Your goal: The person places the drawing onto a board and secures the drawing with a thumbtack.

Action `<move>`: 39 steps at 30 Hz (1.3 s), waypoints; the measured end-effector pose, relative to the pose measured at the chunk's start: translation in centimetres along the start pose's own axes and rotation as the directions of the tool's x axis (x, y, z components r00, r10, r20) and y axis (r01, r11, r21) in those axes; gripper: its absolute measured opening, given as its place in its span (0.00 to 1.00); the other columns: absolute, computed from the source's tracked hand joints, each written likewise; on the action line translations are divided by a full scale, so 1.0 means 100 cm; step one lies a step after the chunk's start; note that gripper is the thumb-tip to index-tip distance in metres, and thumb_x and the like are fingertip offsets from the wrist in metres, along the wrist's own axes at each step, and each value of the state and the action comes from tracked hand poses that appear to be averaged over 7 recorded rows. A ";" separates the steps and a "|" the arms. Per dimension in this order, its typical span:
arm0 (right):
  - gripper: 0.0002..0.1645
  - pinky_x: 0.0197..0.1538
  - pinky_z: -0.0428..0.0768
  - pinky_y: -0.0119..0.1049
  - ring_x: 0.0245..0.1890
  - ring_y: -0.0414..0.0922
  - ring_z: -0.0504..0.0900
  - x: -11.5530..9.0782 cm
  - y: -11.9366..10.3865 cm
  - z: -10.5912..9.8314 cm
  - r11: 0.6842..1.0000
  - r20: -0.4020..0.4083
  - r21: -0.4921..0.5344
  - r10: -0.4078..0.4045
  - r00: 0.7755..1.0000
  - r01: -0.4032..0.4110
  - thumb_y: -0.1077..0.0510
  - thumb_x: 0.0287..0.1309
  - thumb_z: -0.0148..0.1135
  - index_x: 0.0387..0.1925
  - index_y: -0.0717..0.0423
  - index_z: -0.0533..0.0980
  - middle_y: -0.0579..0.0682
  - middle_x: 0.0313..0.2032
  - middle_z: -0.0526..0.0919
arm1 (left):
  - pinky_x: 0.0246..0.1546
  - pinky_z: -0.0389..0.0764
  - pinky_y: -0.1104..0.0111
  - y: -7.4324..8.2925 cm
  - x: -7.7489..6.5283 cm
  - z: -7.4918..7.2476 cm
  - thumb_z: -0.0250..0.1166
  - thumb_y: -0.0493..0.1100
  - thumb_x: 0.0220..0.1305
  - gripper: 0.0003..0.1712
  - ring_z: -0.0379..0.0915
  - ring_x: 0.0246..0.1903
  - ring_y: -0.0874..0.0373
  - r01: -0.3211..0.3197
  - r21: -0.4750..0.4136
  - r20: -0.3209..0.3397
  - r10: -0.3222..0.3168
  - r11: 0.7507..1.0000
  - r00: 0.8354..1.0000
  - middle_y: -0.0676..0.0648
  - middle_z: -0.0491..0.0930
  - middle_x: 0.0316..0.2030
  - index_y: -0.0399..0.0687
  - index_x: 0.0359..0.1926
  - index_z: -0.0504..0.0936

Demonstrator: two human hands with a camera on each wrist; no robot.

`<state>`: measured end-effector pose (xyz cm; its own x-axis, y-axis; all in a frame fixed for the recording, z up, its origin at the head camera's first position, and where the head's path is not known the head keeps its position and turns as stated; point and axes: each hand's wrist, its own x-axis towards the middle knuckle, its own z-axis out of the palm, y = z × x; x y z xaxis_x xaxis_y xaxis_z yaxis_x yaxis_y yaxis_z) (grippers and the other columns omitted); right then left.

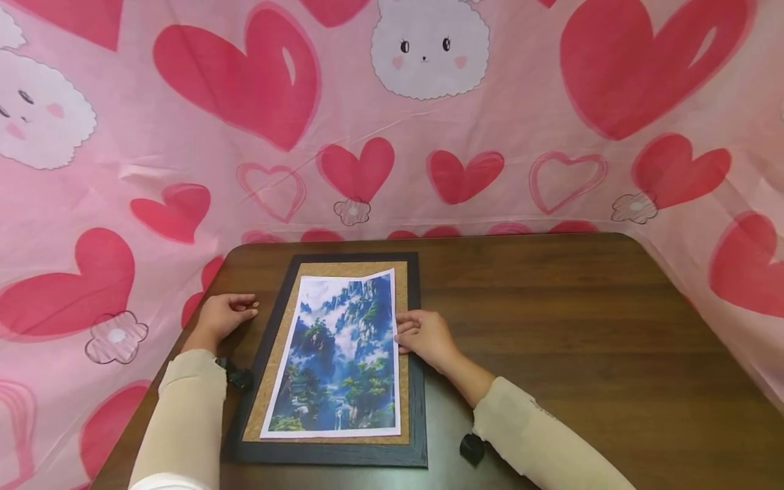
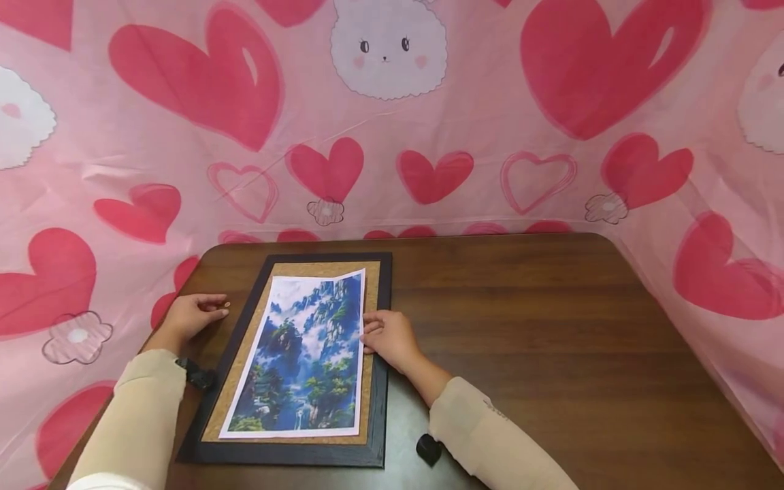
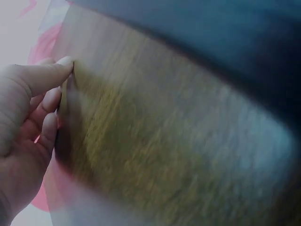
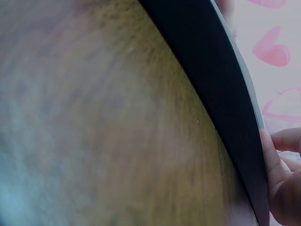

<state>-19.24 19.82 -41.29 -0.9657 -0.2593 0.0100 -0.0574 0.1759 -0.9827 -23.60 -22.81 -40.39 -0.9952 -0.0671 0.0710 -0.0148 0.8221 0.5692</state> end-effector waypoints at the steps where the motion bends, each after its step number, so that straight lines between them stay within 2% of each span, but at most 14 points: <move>1: 0.24 0.32 0.85 0.38 0.31 0.45 0.84 0.000 0.000 0.000 1.000 0.001 0.001 0.000 1.000 0.000 0.74 0.53 0.65 0.54 0.71 0.75 0.56 0.32 0.83 | 0.43 0.79 0.54 0.000 0.000 0.000 0.69 0.43 0.61 0.24 0.76 0.40 0.43 -0.007 0.014 -0.002 0.007 1.000 1.000 0.34 0.82 0.41 0.33 0.54 0.80; 6: 0.24 0.32 0.85 0.38 0.31 0.45 0.84 0.000 0.000 0.000 1.000 -0.003 -0.001 0.003 1.000 -0.003 0.74 0.54 0.65 0.54 0.70 0.76 0.56 0.32 0.83 | 0.37 0.76 0.59 0.000 0.000 0.002 0.69 0.44 0.61 0.19 0.74 0.38 0.44 -0.041 0.053 -0.017 0.042 0.998 0.999 0.35 0.82 0.39 0.35 0.49 0.84; 10: 0.24 0.32 0.85 0.38 0.31 0.45 0.84 0.000 0.001 0.000 1.000 -0.004 -0.006 0.006 1.000 -0.006 0.74 0.54 0.65 0.54 0.70 0.76 0.56 0.33 0.83 | 0.37 0.74 0.57 0.001 0.000 0.002 0.70 0.43 0.61 0.14 0.74 0.37 0.44 -0.055 0.058 -0.037 0.057 0.997 0.998 0.36 0.83 0.38 0.36 0.42 0.86; 15: 0.24 0.32 0.85 0.38 0.31 0.45 0.84 0.001 0.001 0.000 1.000 -0.002 0.001 0.004 1.000 -0.004 0.74 0.54 0.65 0.54 0.71 0.76 0.56 0.33 0.83 | 0.41 0.76 0.53 0.001 -0.001 0.002 0.69 0.43 0.61 0.12 0.75 0.39 0.43 -0.054 0.049 -0.046 0.056 0.997 0.997 0.35 0.83 0.39 0.37 0.40 0.87; 22: 0.24 0.32 0.85 0.37 0.31 0.45 0.84 0.001 -0.001 0.000 1.000 -0.004 -0.002 0.004 1.000 -0.004 0.74 0.54 0.65 0.54 0.71 0.76 0.57 0.33 0.83 | 0.47 0.77 0.47 0.006 -0.008 -0.003 0.68 0.44 0.62 0.16 0.75 0.43 0.40 -0.003 -0.028 -0.047 0.001 1.000 0.999 0.33 0.83 0.43 0.34 0.44 0.86; 29: 0.23 0.31 0.85 0.37 0.30 0.44 0.84 0.000 -0.001 0.001 1.000 0.010 0.002 -0.020 1.000 0.020 0.75 0.54 0.64 0.54 0.74 0.74 0.58 0.32 0.83 | 0.41 0.81 0.55 0.012 -0.014 -0.009 0.67 0.47 0.63 0.19 0.75 0.40 0.44 0.062 -0.085 -0.025 -0.064 0.994 0.998 0.34 0.83 0.43 0.33 0.45 0.85; 34: 0.23 0.32 0.85 0.37 0.31 0.45 0.84 0.001 -0.001 0.001 1.000 -0.003 0.006 -0.003 1.000 0.003 0.75 0.54 0.64 0.54 0.72 0.75 0.57 0.33 0.83 | 0.46 0.82 0.54 0.019 -0.016 -0.013 0.67 0.47 0.64 0.21 0.80 0.39 0.46 0.088 -0.181 0.006 -0.088 0.979 0.996 0.37 0.85 0.41 0.33 0.48 0.84; 39: 0.24 0.32 0.85 0.38 0.31 0.45 0.84 0.001 -0.001 0.000 1.000 -0.011 0.003 0.014 1.000 -0.014 0.75 0.53 0.64 0.54 0.72 0.76 0.58 0.33 0.83 | 0.51 0.78 0.51 0.028 -0.016 -0.014 0.66 0.46 0.66 0.22 0.84 0.39 0.46 0.096 -0.259 0.037 -0.089 0.961 0.995 0.36 0.85 0.41 0.31 0.50 0.82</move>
<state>-19.35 19.77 -41.17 -0.9691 -0.2465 -0.0014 -0.0435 0.1766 -0.9833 -21.92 -21.19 -37.72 -0.9928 -0.1193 -0.0100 -0.0843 0.6376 0.7657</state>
